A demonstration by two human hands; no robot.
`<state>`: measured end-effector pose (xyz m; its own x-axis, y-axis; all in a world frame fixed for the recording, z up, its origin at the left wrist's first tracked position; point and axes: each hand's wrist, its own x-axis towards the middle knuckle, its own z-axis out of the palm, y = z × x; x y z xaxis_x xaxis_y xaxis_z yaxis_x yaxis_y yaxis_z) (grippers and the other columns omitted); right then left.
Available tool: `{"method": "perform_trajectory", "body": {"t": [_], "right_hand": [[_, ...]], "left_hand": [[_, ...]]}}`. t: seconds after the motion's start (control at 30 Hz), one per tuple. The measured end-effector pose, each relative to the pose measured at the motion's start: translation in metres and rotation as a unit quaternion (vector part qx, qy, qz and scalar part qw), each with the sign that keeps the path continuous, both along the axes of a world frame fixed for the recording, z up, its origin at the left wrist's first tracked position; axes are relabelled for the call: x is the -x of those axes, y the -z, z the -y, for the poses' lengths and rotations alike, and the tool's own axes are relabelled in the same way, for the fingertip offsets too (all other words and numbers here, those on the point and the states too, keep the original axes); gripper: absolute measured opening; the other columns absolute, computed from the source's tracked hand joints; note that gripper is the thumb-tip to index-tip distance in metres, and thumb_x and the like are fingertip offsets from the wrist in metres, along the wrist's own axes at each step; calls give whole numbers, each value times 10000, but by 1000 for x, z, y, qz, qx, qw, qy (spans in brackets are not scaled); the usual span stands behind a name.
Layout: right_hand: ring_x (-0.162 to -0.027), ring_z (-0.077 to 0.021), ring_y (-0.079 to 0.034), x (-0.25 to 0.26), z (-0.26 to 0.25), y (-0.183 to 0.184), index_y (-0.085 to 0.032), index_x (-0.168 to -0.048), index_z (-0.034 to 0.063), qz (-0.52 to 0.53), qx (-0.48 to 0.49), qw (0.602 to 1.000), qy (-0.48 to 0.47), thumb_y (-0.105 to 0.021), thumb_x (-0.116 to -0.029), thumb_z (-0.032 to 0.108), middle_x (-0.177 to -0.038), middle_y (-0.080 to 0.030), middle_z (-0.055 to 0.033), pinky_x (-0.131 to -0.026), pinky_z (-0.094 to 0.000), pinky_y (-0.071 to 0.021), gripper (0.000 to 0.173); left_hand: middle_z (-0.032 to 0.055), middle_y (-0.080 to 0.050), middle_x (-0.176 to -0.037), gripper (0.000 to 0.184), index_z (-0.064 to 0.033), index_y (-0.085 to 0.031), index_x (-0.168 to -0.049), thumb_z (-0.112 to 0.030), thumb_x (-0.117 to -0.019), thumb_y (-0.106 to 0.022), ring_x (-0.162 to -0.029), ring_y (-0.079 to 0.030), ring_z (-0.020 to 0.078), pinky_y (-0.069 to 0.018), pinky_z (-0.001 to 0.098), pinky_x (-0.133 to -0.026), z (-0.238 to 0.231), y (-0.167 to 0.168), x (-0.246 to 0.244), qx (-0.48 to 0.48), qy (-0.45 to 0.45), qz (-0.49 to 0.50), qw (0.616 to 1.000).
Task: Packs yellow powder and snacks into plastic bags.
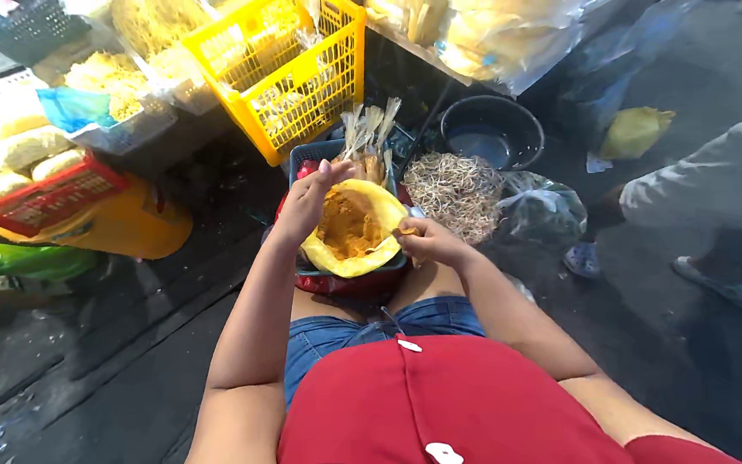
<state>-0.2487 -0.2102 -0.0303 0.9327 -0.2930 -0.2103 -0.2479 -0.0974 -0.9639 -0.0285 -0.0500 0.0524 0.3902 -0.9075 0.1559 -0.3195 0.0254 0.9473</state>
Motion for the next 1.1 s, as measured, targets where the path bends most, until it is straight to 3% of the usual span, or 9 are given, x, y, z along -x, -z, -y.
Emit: {"method": "perform_trajectory", "body": {"t": [0.23,0.37,0.53,0.67,0.77,0.87,0.93,1.03,1.1], "right_hand": [[-650,17,-571,-8,-17,6,-598,-964,68,89,-26,995,42,-536,-968,163,-731,-578,92,-650,-195,-512,114],[-678,28,-578,-11,-22,4,-622,-980,48,108,-5,993,42,-566,-981,202,-783,-625,67,-660,-187,-503,164],[-1295,-222,-554,-15,-17,5,-570,-1395,15,167,64,980,93,-565,-976,463,-1411,-574,-154,-1078,-418,-473,614],[-1427,-271,-451,-25,-14,0,-575,-1430,29,164,151,961,162,-430,-1064,272,-1548,-468,-166,-1150,-463,-408,463],[-1339,-219,-566,-33,-15,-19,-322,-1597,63,138,166,966,145,-516,-1058,202,-1654,-307,-156,-1028,-395,-545,590],[-1012,-177,-728,-44,-25,-29,-550,-1425,-11,218,166,948,164,-577,-1033,98,-1272,-676,-178,-911,-353,-607,408],[-1006,-159,-719,-53,-25,-34,-666,-1303,10,251,237,923,172,-582,-1035,137,-1112,-744,-112,-970,-364,-570,308],[-1466,-302,-401,-66,-12,-44,-293,-1608,50,211,236,947,59,-695,-968,244,-1591,-401,-188,-1211,-483,-338,780],[-1484,-259,-384,-71,-13,-43,-334,-1588,37,193,198,961,-2,-740,-938,209,-1600,-398,-177,-1223,-442,-327,786]], "left_hand": [[136,-651,-1307,418,0,-601,-1347,-274,-1032,-583,-1192,-631,169,-518,365,-1023,21,-36,-6,-11,-29,73,997],[47,-721,-1121,98,-62,-752,-931,-158,-937,-731,-1105,-656,90,-534,303,-967,33,-42,1,26,-7,180,983],[45,-697,-1173,66,-56,-743,-941,-119,-921,-740,-1152,-637,93,-539,269,-982,20,-83,13,132,60,187,972],[64,-716,-1146,74,-59,-762,-908,-128,-920,-739,-1158,-633,167,-505,375,-1019,25,-57,12,85,33,285,954],[80,-725,-1118,97,-65,-771,-917,-124,-947,-701,-1173,-623,255,-451,486,-1054,20,-51,15,77,-13,381,921],[74,-718,-1113,80,-76,-774,-925,-126,-937,-713,-1146,-627,228,-475,440,-1027,19,-37,16,68,-37,360,930],[77,-731,-1101,83,-69,-772,-909,-119,-934,-711,-1129,-647,235,-472,486,-1023,20,-25,12,36,-56,345,936],[49,-730,-1088,68,-74,-767,-909,-124,-931,-727,-1109,-646,158,-512,367,-983,12,-31,6,45,-80,282,955],[64,-726,-1079,64,-63,-769,-901,-117,-920,-739,-1108,-639,168,-505,373,-974,8,-22,6,32,-57,252,965]]}}
